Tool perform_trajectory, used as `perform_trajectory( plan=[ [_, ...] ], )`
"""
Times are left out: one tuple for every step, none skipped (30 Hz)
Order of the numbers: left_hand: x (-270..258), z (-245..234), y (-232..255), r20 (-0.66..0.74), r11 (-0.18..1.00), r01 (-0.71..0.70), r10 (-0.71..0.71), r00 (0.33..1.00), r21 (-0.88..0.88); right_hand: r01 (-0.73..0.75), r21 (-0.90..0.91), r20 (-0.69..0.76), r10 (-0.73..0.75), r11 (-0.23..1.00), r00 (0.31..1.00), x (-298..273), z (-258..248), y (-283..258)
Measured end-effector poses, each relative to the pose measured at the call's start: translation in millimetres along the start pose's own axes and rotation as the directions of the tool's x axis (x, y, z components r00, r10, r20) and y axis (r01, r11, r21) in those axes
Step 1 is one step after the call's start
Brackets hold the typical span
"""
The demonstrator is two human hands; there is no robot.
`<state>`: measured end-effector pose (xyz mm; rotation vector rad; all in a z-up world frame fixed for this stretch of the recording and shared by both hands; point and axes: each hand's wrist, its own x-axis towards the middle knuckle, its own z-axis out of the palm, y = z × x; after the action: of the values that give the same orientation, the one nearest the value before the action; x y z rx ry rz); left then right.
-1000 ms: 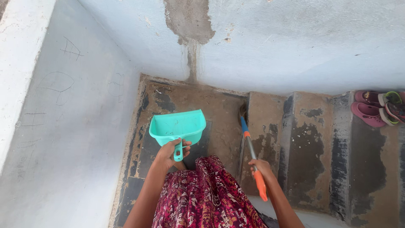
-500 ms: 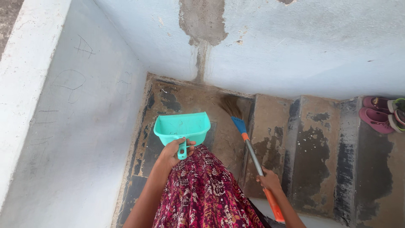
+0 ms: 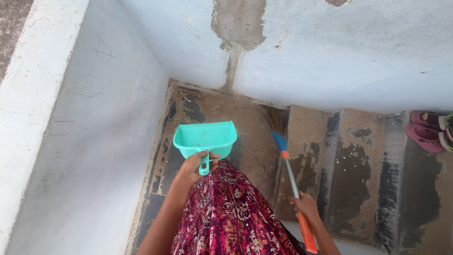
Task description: The person sweeps debris from outdoor concrete stairs into a dustpan using a long-handled broom. The person moves sandals aside by hand, sweeps each step individually, and gathers the dirt into a teal dustpan before carrying it down to the lower landing.
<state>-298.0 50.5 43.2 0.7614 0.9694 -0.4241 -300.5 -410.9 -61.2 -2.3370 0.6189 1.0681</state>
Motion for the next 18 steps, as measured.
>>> perform_trajectory(
  plan=[
    [-0.4, -0.7, -0.2, -0.013, 1.000, -0.006, 0.006, 1.000, 0.012, -0.064, 0.171, 0.038, 0.058, 0.983, 0.998, 0.4, 3.9, -1.3],
    [-0.8, -1.3, -1.1, -0.025, 1.000, -0.011, 0.012, 1.000, 0.025, -0.068, 0.170, 0.037, 0.063, 0.983, 0.997, 4.9, 6.7, -6.2],
    [-0.6, -1.7, -1.4, -0.024, 1.000, -0.010, 0.010, 1.000, 0.024, -0.020, 0.114, 0.014, 0.019, 0.993, 1.000, 13.8, 9.4, -16.4],
    [-0.5, -1.8, -1.6, -0.017, 1.000, -0.008, 0.008, 1.000, 0.015, 0.026, 0.055, -0.008, -0.026, 0.998, 1.000, 18.5, 11.1, -22.6],
    [-0.4, -2.3, 0.9, -0.012, 1.000, -0.010, 0.011, 1.000, 0.007, 0.029, 0.056, -0.008, -0.029, 0.998, 1.000, 15.6, 8.9, -20.4],
    [-1.4, -2.4, 1.7, -0.012, 1.000, -0.014, 0.014, 1.000, 0.008, 0.133, -0.105, -0.053, -0.139, 0.986, 0.989, 8.4, 3.1, -12.8],
    [-2.6, -2.6, 3.3, -0.011, 1.000, -0.012, 0.012, 1.000, -0.004, 0.229, -0.267, -0.076, -0.257, 0.936, 0.963, 6.4, 0.3, -12.8],
    [-2.7, -3.0, 6.4, -0.010, 1.000, -0.009, 0.009, 1.000, -0.015, 0.234, -0.265, -0.077, -0.263, 0.935, 0.962, 5.1, 0.4, -14.3],
    [-3.9, -4.9, 5.7, -0.013, 1.000, -0.002, 0.002, 1.000, -0.016, 0.122, -0.108, -0.031, -0.126, 0.987, 0.992, -6.5, 0.9, -2.4],
    [-4.0, -7.0, 6.4, -0.014, 1.000, 0.000, 0.000, 1.000, -0.009, -0.006, 0.044, 0.036, 0.004, 0.999, 0.999, -14.6, 2.2, 6.1],
    [-3.5, -7.4, 8.6, -0.012, 1.000, -0.004, 0.004, 1.000, -0.003, -0.008, 0.042, 0.037, 0.006, 0.999, 0.999, -12.1, 3.7, 3.5],
    [-4.2, -8.0, 9.0, -0.013, 1.000, -0.001, 0.001, 1.000, -0.004, -0.074, 0.209, 0.111, 0.052, 0.975, 0.993, -6.7, 7.4, -2.5],
    [-4.7, -8.4, 8.7, -0.023, 1.000, -0.003, 0.004, 1.000, 0.003, -0.147, 0.367, 0.189, 0.081, 0.919, 0.979, -1.2, 11.6, -8.7],
    [-5.1, -8.8, 7.8, -0.034, 1.000, -0.005, 0.006, 0.999, 0.011, -0.148, 0.365, 0.187, 0.083, 0.919, 0.979, 6.4, 18.0, -18.3],
    [-4.5, -8.9, 7.5, -0.033, 1.000, -0.007, 0.007, 0.999, 0.009, -0.076, 0.361, 0.133, 0.030, 0.930, 0.991, 16.9, 24.6, -31.7],
    [-3.7, -8.8, 7.1, -0.025, 1.000, -0.014, 0.014, 1.000, 0.003, -0.004, 0.352, 0.078, -0.025, 0.936, 0.997, 22.0, 27.0, -38.4],
    [-3.8, -10.5, 7.7, -0.021, 1.000, -0.022, 0.022, 1.000, 0.000, -0.002, 0.352, 0.080, -0.028, 0.936, 0.996, 20.4, 23.9, -35.8],
    [-4.6, -11.9, 7.0, -0.024, 1.000, -0.025, 0.025, 0.999, -0.001, 0.094, 0.056, 0.011, -0.095, 0.994, 0.995, 16.0, 15.6, -28.4]
  ],
)
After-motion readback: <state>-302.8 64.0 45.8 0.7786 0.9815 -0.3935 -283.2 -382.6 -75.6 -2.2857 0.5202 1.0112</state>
